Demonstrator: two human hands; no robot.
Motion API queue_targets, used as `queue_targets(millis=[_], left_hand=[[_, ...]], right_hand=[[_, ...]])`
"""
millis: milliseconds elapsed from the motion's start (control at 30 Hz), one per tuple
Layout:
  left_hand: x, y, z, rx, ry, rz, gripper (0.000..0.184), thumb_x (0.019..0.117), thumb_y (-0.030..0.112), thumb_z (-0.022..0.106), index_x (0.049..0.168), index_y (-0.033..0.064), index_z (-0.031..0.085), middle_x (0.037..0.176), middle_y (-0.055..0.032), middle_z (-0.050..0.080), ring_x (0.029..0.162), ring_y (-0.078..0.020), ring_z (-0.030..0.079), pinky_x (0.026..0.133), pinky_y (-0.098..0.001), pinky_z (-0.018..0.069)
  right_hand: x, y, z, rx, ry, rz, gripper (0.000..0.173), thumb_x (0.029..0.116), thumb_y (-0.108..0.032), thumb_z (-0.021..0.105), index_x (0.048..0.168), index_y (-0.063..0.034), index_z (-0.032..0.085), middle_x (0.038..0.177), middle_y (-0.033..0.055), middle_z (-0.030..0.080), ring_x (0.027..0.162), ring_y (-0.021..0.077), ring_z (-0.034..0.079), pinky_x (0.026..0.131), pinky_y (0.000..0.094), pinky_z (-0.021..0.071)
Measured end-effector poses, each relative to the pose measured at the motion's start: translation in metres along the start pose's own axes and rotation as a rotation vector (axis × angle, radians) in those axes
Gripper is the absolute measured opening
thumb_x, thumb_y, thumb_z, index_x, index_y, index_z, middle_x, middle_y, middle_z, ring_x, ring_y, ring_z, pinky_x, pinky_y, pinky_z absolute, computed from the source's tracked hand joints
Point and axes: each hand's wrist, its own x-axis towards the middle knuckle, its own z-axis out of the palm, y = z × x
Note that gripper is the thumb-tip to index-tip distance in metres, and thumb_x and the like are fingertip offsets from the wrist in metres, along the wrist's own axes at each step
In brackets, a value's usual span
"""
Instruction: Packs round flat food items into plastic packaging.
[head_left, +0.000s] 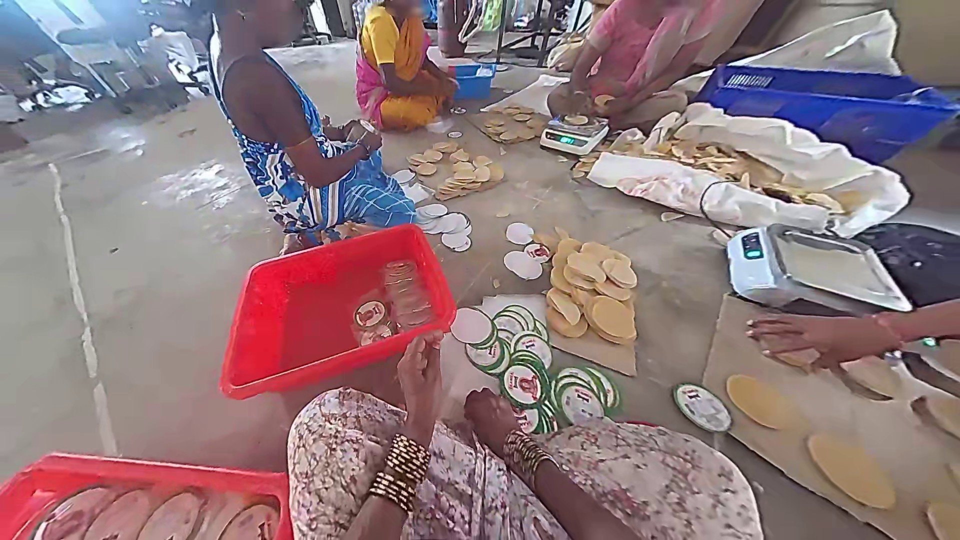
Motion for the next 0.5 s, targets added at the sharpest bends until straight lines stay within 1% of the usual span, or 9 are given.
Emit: queue_targets(millis=[67,133,167,233,300,367,433,467,500], left_hand=[[0.001,-0.003,-0.001,0.050,-0.091,-0.059,0.020,0.0994,0.006,0.057,0.111,-0.0023,0.072,0.108,-0.0120,0.074,0.099,-0.0139,0.071,0.091,-0.0307,0.0571],[0.001,-0.007,0.000,0.041,-0.207,-0.074,0.024,0.0996,0.010,0.057,0.116,-0.0012,0.071,0.114,-0.0126,0.072,0.104,-0.0159,0.070,0.093,-0.0326,0.0568],[0.000,-0.008,0.000,0.035,-0.286,-0.071,0.029,0.1002,0.016,0.057,0.121,0.0000,0.070,0.120,-0.0128,0.071,0.110,-0.0179,0.068,0.097,-0.0352,0.0552],[-0.001,-0.005,0.003,0.010,-0.464,-0.095,0.042,0.1013,0.031,0.056,0.133,0.0038,0.065,0.135,-0.0118,0.065,0.123,-0.0202,0.062,0.103,-0.0394,0.0506],[-0.004,-0.005,0.011,-0.132,-0.613,-0.131,0.058,0.1002,0.041,0.057,0.142,0.0010,0.056,0.138,-0.0115,0.062,0.123,-0.0176,0.062,0.101,-0.0363,0.0529],[-0.010,-0.005,0.019,-0.397,-0.678,-0.163,0.064,0.0962,0.037,0.068,0.138,-0.0081,0.052,0.126,-0.0131,0.067,0.111,-0.0160,0.067,0.096,-0.0335,0.0569],[-0.016,0.000,0.023,-0.514,-0.645,-0.197,0.039,0.0939,0.017,0.071,0.121,-0.0073,0.058,0.102,-0.0086,0.071,0.091,-0.0129,0.069,0.085,-0.0306,0.0582],[-0.019,0.002,0.024,-0.499,-0.591,-0.214,0.023,0.0938,0.009,0.068,0.111,-0.0045,0.062,0.092,-0.0050,0.070,0.082,-0.0108,0.068,0.078,-0.0285,0.0580],[-0.021,0.002,0.024,-0.464,-0.524,-0.216,0.011,0.0940,0.004,0.065,0.102,-0.0020,0.066,0.085,-0.0016,0.069,0.075,-0.0083,0.066,0.072,-0.0259,0.0579]], right_hand=[[-0.006,0.014,-0.004,0.325,0.250,0.026,0.025,0.1019,-0.017,0.057,0.113,-0.0038,0.075,0.118,0.0155,0.073,0.115,0.0311,0.067,0.102,0.0529,0.0507],[-0.014,0.022,-0.012,0.740,0.608,0.001,0.018,0.0972,-0.013,0.066,0.102,0.0012,0.076,0.097,0.0130,0.075,0.090,0.0216,0.072,0.088,0.0415,0.0585],[-0.020,0.023,-0.020,0.952,0.717,-0.019,0.013,0.0949,-0.009,0.068,0.096,0.0029,0.074,0.087,0.0098,0.073,0.080,0.0162,0.070,0.079,0.0359,0.0586],[-0.040,0.017,-0.043,1.377,0.763,-0.070,0.009,0.0960,0.000,0.062,0.090,0.0005,0.069,0.081,0.0039,0.072,0.072,0.0100,0.068,0.070,0.0276,0.0591],[-0.059,0.012,-0.057,1.643,0.684,-0.124,0.018,0.0980,0.004,0.053,0.090,-0.0016,0.068,0.083,0.0050,0.074,0.073,0.0113,0.070,0.069,0.0271,0.0604],[-0.070,0.008,-0.056,1.708,0.594,-0.130,0.020,0.0976,0.004,0.052,0.090,-0.0032,0.069,0.084,0.0047,0.074,0.073,0.0112,0.070,0.069,0.0271,0.0604],[-0.076,0.004,-0.051,1.725,0.553,-0.101,0.018,0.0981,0.004,0.053,0.093,-0.0015,0.070,0.084,0.0062,0.074,0.073,0.0123,0.071,0.068,0.0276,0.0604],[-0.080,0.003,-0.048,1.722,0.550,-0.091,0.020,0.1007,0.001,0.049,0.099,-0.0008,0.069,0.087,0.0073,0.075,0.075,0.0139,0.072,0.069,0.0289,0.0611],[-0.084,0.003,-0.045,1.703,0.555,-0.096,0.028,0.1050,-0.006,0.039,0.108,-0.0003,0.067,0.093,0.0085,0.076,0.080,0.0160,0.074,0.071,0.0310,0.0623]])
